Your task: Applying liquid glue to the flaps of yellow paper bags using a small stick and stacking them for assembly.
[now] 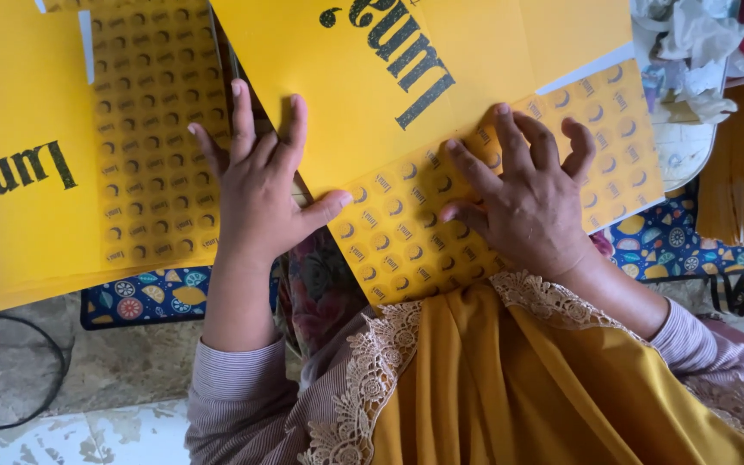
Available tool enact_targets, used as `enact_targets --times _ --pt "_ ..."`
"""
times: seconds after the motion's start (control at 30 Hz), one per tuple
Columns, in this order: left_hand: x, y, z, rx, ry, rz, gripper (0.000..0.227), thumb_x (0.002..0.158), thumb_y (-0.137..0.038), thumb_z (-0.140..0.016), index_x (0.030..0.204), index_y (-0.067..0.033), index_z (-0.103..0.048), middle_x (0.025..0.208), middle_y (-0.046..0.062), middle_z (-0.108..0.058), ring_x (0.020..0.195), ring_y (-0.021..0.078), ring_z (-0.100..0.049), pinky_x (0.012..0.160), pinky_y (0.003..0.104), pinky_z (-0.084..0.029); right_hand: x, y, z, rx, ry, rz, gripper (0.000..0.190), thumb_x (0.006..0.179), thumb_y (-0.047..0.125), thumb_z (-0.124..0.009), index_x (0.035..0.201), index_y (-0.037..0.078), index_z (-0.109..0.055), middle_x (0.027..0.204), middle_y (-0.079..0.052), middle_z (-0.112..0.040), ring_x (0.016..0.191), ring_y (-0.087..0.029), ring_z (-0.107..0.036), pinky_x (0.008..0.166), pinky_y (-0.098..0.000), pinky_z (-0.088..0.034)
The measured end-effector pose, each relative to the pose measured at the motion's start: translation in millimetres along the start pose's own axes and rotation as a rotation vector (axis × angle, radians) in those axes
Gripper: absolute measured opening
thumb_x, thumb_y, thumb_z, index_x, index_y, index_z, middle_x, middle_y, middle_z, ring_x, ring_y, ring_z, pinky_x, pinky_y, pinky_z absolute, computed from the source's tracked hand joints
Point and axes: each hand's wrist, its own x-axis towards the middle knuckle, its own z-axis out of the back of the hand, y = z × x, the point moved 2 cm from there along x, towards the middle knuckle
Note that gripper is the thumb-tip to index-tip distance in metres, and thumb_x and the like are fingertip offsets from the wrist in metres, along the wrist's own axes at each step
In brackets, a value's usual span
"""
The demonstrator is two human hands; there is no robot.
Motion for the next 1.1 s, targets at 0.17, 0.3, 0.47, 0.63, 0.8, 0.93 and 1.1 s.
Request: enact_targets --times 0.17,0.3,0.47,0.63,0.8,0.93,1.1 --pt "-0.6 -0.3 0.1 -0.023 0.041 0.025 0.104 0.101 -0.078 -0.058 0.168 -0.0081 -0.02 0.122 0.023 -0.074 0.158 0.0293 0.007 0.111 0.075 0.013 1.5 1.8 0.4 -0.006 -0.021 -0.01 0.064 0.101 0.071 -0.06 0.135 0.019 -0.076 0.142 -0.026 -0.058 0.127 -0.038 -0.056 0.11 -0.0573 -0.022" --pt "-0.3 -0.3 -0.1 -0.023 0.005 0.01 0.103 0.101 -0.079 -0.057 0.168 -0.0075 -0.023 0.127 0.022 -0.076 0.159 0.0294 0.006 0.113 0.073 0.014 0.2 0.8 -2.3 -0.029 -0.013 -0.011 0.051 0.105 0.062 -0.066 0.133 0.02 -0.076 0.144 -0.026 -0.056 0.127 -0.037 -0.058 0.111 -0.0571 -0.021" --pt "-1.4 -0.4 -2.3 0.001 -0.022 0.006 0.101 0.103 -0.08 -0.052 0.168 -0.008 -0.024 0.109 0.022 -0.075 0.159 0.0308 0.003 0.115 0.073 0.012 2.0 2.1 2.3 -0.02 -0.015 -0.026 0.046 0.1 0.055 -0.074 0.132 0.021 -0.076 0.144 -0.025 -0.059 0.127 -0.036 -0.061 0.112 -0.0573 -0.023" --pt "2.0 -4.0 3.5 -0.002 -0.002 0.019 0.102 0.101 -0.08 -0.051 0.167 -0.0087 -0.021 0.116 0.025 -0.073 0.157 0.03 0.009 0.111 0.077 0.01 2.3 1.5 2.5 -0.051 -0.035 -0.018 0.046 0.099 0.055 -0.074 0.131 0.023 -0.075 0.141 -0.023 -0.063 0.126 -0.032 -0.063 0.111 -0.054 -0.025" --pt "10.3 -18.8 18.2 -0.095 0.041 0.142 0.092 0.078 -0.05 -0.088 0.155 -0.0272 -0.043 0.157 0.01 -0.054 0.153 0.0354 -0.005 0.106 0.081 0.014 0.0 2.7 1.3 -0.019 -0.024 -0.042 0.047 0.097 0.052 -0.075 0.134 0.022 -0.072 0.142 -0.025 -0.062 0.127 -0.036 -0.063 0.112 -0.0559 -0.026" --pt "8.7 -42.0 18.0 -0.031 -0.059 0.155 0.076 0.085 -0.036 -0.088 0.151 -0.0181 -0.054 0.097 0.012 -0.066 0.153 0.0303 -0.003 0.106 0.079 0.015 -0.3 3.2 2.2 -0.014 -0.064 -0.042 0.045 0.097 0.05 -0.076 0.132 0.022 -0.075 0.142 -0.024 -0.063 0.126 -0.034 -0.064 0.111 -0.0555 -0.027" --pt "6.5 -48.9 9.1 -0.107 -0.098 0.266 0.09 0.076 -0.034 -0.09 0.153 -0.0204 -0.046 0.111 0.013 -0.065 0.153 0.0433 -0.009 0.102 0.087 0.01 -2.8 1.4 1.1 -0.027 -0.062 -0.032 0.047 0.098 0.052 -0.074 0.135 0.024 -0.075 0.143 -0.024 -0.061 0.127 -0.034 -0.063 0.109 -0.0554 -0.027"
